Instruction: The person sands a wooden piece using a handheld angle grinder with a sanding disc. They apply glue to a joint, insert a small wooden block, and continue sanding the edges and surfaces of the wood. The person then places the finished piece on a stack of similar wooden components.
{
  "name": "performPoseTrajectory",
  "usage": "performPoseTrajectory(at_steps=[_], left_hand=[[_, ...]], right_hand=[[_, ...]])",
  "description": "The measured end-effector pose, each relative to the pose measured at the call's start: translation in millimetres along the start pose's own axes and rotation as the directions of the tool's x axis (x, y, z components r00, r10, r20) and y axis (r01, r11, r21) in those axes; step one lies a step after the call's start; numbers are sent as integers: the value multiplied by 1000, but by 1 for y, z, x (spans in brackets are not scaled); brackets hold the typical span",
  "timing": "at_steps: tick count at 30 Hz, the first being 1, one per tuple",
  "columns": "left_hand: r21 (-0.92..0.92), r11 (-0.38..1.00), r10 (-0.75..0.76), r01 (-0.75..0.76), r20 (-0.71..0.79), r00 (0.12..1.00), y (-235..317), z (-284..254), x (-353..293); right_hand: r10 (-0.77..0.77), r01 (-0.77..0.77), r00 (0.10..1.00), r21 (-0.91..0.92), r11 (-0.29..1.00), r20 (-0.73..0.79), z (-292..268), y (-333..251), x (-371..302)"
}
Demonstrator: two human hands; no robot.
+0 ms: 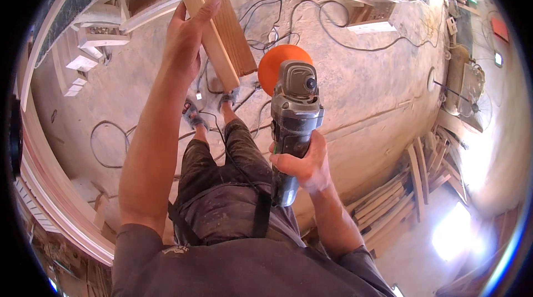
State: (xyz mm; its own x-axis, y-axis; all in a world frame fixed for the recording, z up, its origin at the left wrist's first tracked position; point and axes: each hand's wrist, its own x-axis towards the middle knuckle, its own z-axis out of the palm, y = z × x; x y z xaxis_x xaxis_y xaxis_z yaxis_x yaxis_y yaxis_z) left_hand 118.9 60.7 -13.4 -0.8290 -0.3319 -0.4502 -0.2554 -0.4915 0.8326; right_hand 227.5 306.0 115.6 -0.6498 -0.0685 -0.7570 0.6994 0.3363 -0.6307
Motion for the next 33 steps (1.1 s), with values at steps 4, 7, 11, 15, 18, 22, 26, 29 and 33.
performPoseTrajectory(at_steps=[4, 7, 11, 15, 18, 22, 26, 29, 33], left_hand=[[-28, 1000, 4, -4, -11, 1000, -15, 1, 10], [-6, 1000, 4, -5, -33, 999, -15, 3, 8], [-40, 999, -29, 28, -46, 998, -10, 7, 6], [-27, 1000, 10, -11, -30, 1000, -16, 6, 8], [-12, 1000, 4, -4, -38, 999, -18, 3, 8], [-29, 1000, -9, 8, -58, 998, -14, 3, 7], [-71, 997, 5, -9, -46, 999, -19, 3, 11], [-39, 999, -9, 7, -62, 998, -19, 3, 11], [-60, 998, -11, 7, -58, 998, -16, 2, 9]], right_hand=[[-1, 1, 1000, -11, 1000, 29, 1, -1, 7], [-26, 26, 998, 11, 1000, 55, 2, -1, 11], [6, -5, 998, -20, 1000, 66, 6, -6, 13], [-3, 5, 997, -29, 1000, 75, 9, -9, 15], [17, -15, 998, -34, 999, 57, 8, -7, 14], [40, -40, 999, -49, 998, 5, 2, -5, 16], [7, -7, 999, -16, 1000, 39, 6, -7, 16], [12, -11, 998, -22, 1000, 57, 11, -6, 17], [44, -44, 999, 8, 999, 2, 8, -5, 14]])
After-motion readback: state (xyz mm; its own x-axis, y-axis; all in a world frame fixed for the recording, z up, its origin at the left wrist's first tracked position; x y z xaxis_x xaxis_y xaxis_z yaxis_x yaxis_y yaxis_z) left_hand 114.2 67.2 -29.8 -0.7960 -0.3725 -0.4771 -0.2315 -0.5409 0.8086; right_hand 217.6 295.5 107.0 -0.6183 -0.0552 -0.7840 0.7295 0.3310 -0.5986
